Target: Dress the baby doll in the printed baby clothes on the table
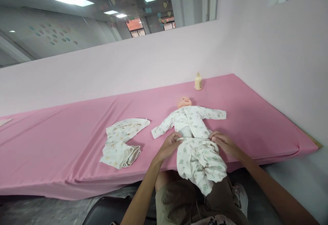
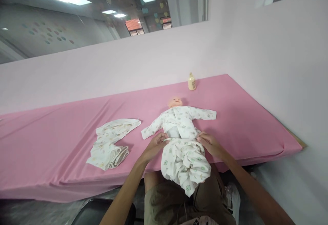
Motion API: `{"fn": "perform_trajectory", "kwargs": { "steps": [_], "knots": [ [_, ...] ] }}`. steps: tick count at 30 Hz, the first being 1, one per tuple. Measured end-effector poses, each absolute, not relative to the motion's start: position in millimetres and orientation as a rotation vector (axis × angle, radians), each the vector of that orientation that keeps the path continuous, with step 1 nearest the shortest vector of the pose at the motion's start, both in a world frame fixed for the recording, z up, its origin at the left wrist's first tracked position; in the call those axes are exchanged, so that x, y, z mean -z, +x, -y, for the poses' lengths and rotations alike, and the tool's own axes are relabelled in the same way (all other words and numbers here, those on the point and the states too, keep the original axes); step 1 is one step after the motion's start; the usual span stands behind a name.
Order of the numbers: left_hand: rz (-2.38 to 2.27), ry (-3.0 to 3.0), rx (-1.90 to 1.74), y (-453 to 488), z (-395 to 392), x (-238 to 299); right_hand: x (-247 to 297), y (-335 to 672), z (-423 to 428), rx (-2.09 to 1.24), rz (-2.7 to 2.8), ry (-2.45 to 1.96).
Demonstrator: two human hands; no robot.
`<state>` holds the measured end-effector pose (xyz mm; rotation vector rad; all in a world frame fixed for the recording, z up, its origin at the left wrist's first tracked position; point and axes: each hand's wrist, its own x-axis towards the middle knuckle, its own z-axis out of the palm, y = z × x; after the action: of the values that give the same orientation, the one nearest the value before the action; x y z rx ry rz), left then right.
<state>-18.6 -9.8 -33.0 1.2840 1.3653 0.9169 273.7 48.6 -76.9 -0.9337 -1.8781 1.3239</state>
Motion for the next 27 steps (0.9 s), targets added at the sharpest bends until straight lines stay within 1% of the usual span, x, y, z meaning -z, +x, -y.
{"fn": "perform_trajectory", "kwargs": {
  "steps": [4,9,15,17,23,25,27],
  "knots": [
    [-1.302,1.175,-0.966,-22,16,53,87,280,-62,-1.57,1.78,-1.018],
    [-1.229,1.127,-0.921,-34,26,69,94,286,-68,-1.879,1.74,-0.864],
    [-1.329,1.202,-0.999,-31,22,73,92,282,-64,-2.006,1.82,-0.758],
    [-1.361,1.216,-1.059,-27,19,74,94,279,-63,-1.981,1.853,-0.754],
    [-1.46,1.218,-1.281,-23,9,76,96,275,-61,-1.71,1.9,-0.874],
    [-1.484,1.202,-1.321,-22,7,77,96,273,-59,-1.564,1.893,-0.934],
    [-1.53,1.193,-1.363,-20,6,78,99,269,-57,-1.318,1.859,-1.031]
  ]
}}
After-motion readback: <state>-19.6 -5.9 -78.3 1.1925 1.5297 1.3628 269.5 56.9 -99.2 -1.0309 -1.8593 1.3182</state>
